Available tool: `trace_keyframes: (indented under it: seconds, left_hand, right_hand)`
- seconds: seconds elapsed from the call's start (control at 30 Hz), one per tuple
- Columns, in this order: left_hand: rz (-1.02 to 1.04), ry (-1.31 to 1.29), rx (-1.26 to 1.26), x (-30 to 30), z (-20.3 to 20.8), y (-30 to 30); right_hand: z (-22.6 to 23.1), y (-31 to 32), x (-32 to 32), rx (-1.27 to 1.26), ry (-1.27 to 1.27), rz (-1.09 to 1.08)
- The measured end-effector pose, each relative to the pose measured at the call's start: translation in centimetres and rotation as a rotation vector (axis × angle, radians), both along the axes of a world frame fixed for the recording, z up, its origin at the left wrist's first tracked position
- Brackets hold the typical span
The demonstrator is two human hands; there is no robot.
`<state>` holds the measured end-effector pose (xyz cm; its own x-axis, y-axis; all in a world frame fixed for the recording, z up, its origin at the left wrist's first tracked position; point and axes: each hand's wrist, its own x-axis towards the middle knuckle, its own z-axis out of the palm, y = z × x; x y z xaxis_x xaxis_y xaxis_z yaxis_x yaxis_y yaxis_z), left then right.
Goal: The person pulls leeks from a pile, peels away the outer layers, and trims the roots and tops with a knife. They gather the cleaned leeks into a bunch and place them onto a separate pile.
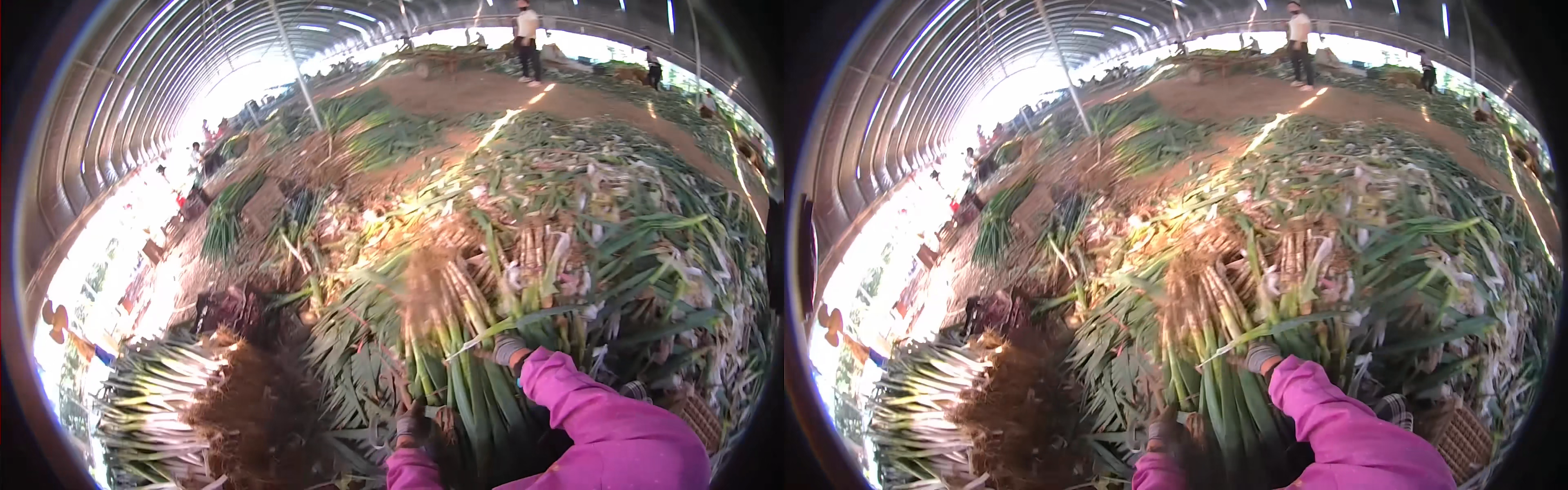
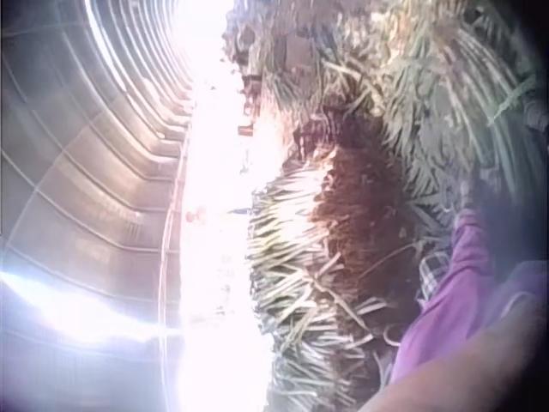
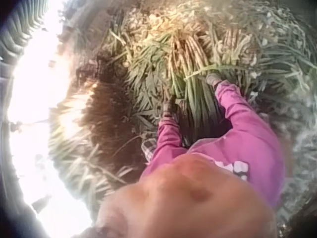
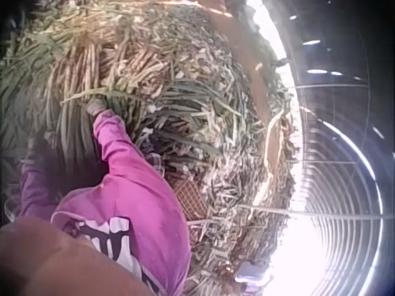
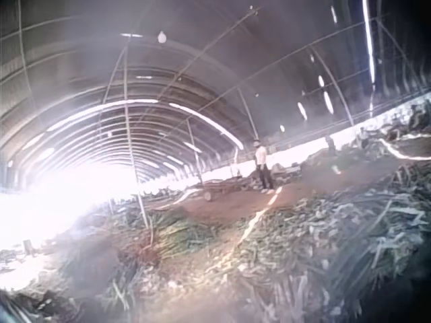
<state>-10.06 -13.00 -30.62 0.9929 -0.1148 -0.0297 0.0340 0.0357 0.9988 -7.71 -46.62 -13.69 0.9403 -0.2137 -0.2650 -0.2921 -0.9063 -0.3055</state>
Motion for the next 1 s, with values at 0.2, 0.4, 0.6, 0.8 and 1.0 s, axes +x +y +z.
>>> trace_keyframes:
  seconds: [0.2,0.4,0.6,0.8,1.0]
  left_hand:
    - [0.082,0.257,-0.163,0.1,9.6,-8.3]
    - [-0.101,0.313,-0.204,-5.6,10.6,-14.2]
    - [-0.116,0.404,-0.313,-15.6,14.1,-12.8]
    - [-0.239,0.529,-0.273,-18.7,7.7,-9.4]
    - [0.132,0.153,0.263,-19.8,18.9,-9.8]
  right_hand:
    - [-1.7,-1.9,2.8,0.048,0.1,-0.033]
    - [-2.1,-1.8,-1.0,0.522,0.064,-0.263]
    - [-5.0,-2.2,-9.4,0.562,0.201,-0.213]
    - [-2.3,0.4,-15.7,0.804,-0.088,-0.003]
    - [-2.9,-3.5,-17.4,0.411,0.069,-0.167]
